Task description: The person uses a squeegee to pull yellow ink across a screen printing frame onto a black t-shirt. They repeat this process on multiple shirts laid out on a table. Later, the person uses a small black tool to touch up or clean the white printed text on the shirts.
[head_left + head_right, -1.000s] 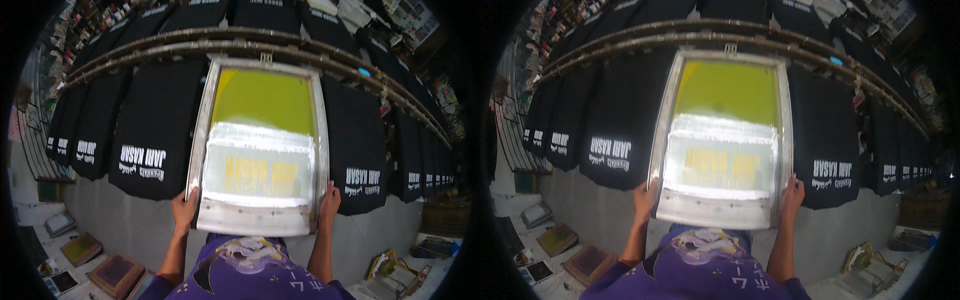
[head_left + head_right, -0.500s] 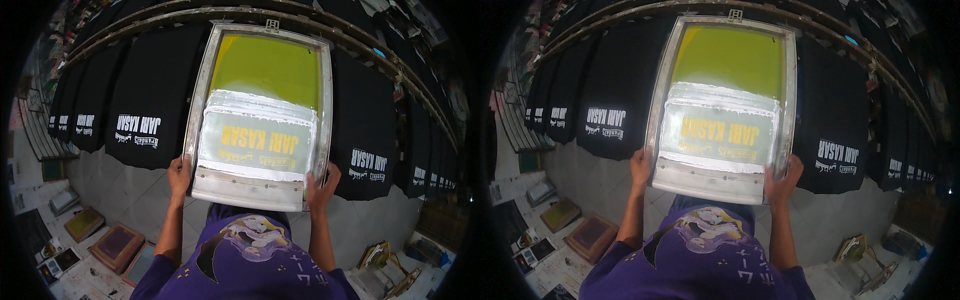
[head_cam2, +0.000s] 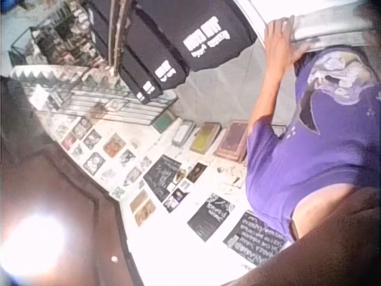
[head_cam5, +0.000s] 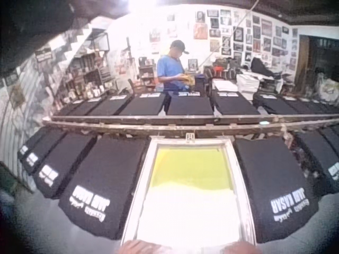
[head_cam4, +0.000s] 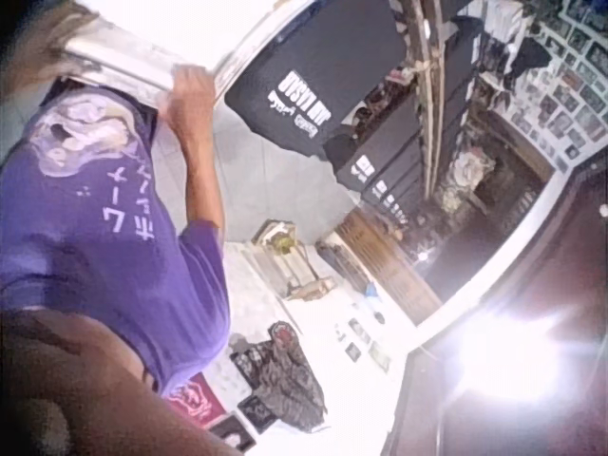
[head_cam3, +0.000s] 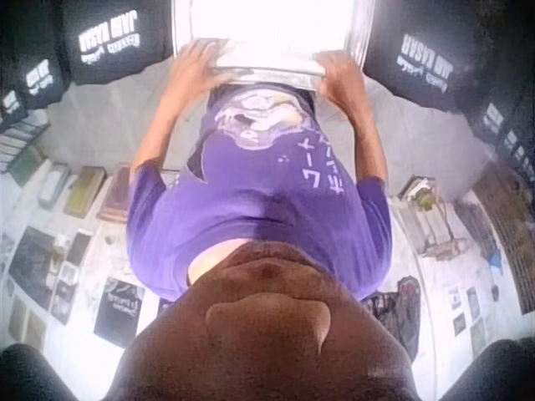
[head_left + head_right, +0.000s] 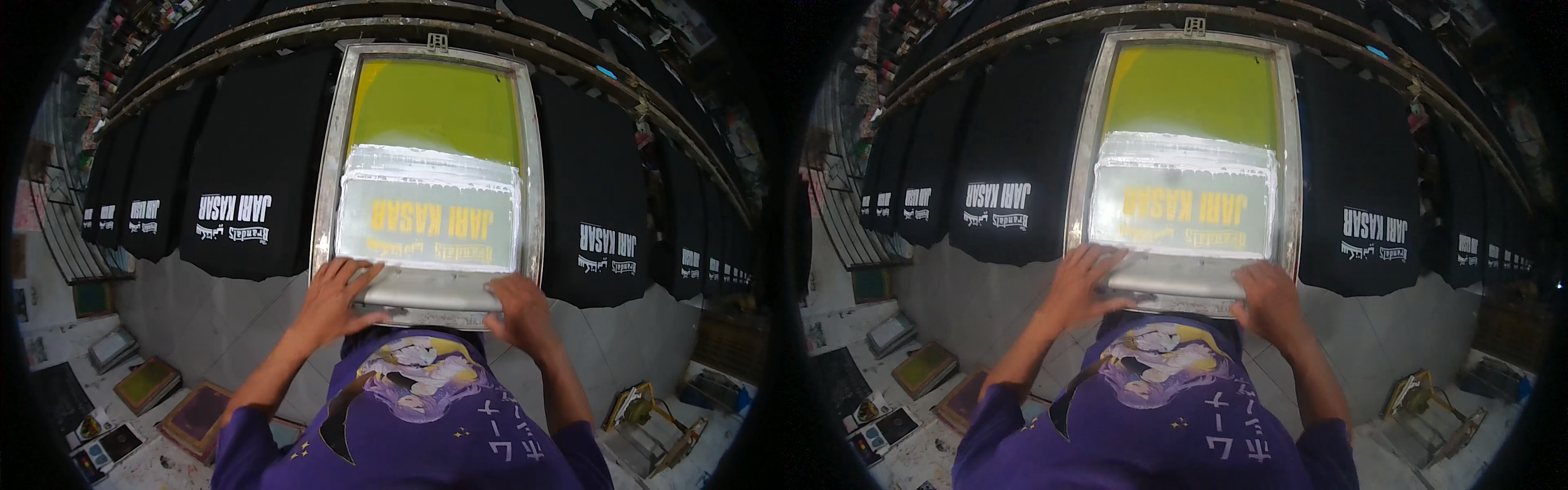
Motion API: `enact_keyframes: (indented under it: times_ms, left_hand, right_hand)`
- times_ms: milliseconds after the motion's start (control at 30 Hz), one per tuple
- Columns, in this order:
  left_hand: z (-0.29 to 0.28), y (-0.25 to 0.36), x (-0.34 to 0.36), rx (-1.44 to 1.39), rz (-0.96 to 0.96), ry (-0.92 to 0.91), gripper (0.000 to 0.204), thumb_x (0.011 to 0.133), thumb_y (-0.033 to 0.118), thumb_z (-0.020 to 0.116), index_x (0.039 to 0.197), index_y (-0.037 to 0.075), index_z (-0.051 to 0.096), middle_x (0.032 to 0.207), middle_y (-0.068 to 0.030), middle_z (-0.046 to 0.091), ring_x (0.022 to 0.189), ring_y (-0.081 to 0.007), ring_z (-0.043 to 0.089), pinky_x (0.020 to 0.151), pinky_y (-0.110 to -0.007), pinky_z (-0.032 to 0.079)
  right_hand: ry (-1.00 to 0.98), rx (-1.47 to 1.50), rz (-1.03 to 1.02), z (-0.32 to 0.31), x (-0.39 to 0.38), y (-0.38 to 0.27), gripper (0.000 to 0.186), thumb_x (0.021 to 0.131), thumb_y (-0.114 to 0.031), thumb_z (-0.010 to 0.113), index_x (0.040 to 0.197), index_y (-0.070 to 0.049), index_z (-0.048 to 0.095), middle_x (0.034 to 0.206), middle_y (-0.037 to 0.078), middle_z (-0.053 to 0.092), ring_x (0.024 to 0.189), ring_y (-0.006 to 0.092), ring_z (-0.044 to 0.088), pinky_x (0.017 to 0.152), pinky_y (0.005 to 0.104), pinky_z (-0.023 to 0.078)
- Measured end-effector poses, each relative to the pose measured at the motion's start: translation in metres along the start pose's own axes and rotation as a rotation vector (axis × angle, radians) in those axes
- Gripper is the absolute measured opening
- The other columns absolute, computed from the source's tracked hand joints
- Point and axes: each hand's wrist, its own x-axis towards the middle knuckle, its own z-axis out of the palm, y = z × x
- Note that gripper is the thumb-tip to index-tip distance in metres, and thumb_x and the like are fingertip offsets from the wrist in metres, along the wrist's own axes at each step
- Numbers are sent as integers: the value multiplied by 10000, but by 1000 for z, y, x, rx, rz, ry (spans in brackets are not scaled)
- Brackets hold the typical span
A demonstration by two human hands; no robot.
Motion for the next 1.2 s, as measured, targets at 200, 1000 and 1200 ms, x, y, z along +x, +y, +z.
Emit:
enact_keyframes:
  times_ms: [200,1000,1200]
  left_hand:
    - [24,-41,8,96,97,-100,618,620,179,858,1212,103,698,1119,-29,687,1033,-222,653,851,-366,561]
    - [35,-124,165,98,-70,162,321,689,93,816,1001,168,797,1016,-26,762,948,-261,718,788,-397,592]
    - [58,-120,131,90,-37,246,336,701,49,767,1001,197,787,981,-11,751,923,-263,712,758,-416,591]
  right_hand:
    - [230,-265,84,43,0,14,274,684,-96,747,940,-78,649,910,91,635,875,294,616,811,429,479]
    - [464,-402,68,27,154,113,215,664,-13,764,839,-91,667,828,53,631,845,266,622,791,396,449]
    - [488,-401,76,44,127,94,200,669,-5,694,827,-117,648,824,54,624,844,266,618,762,407,434]
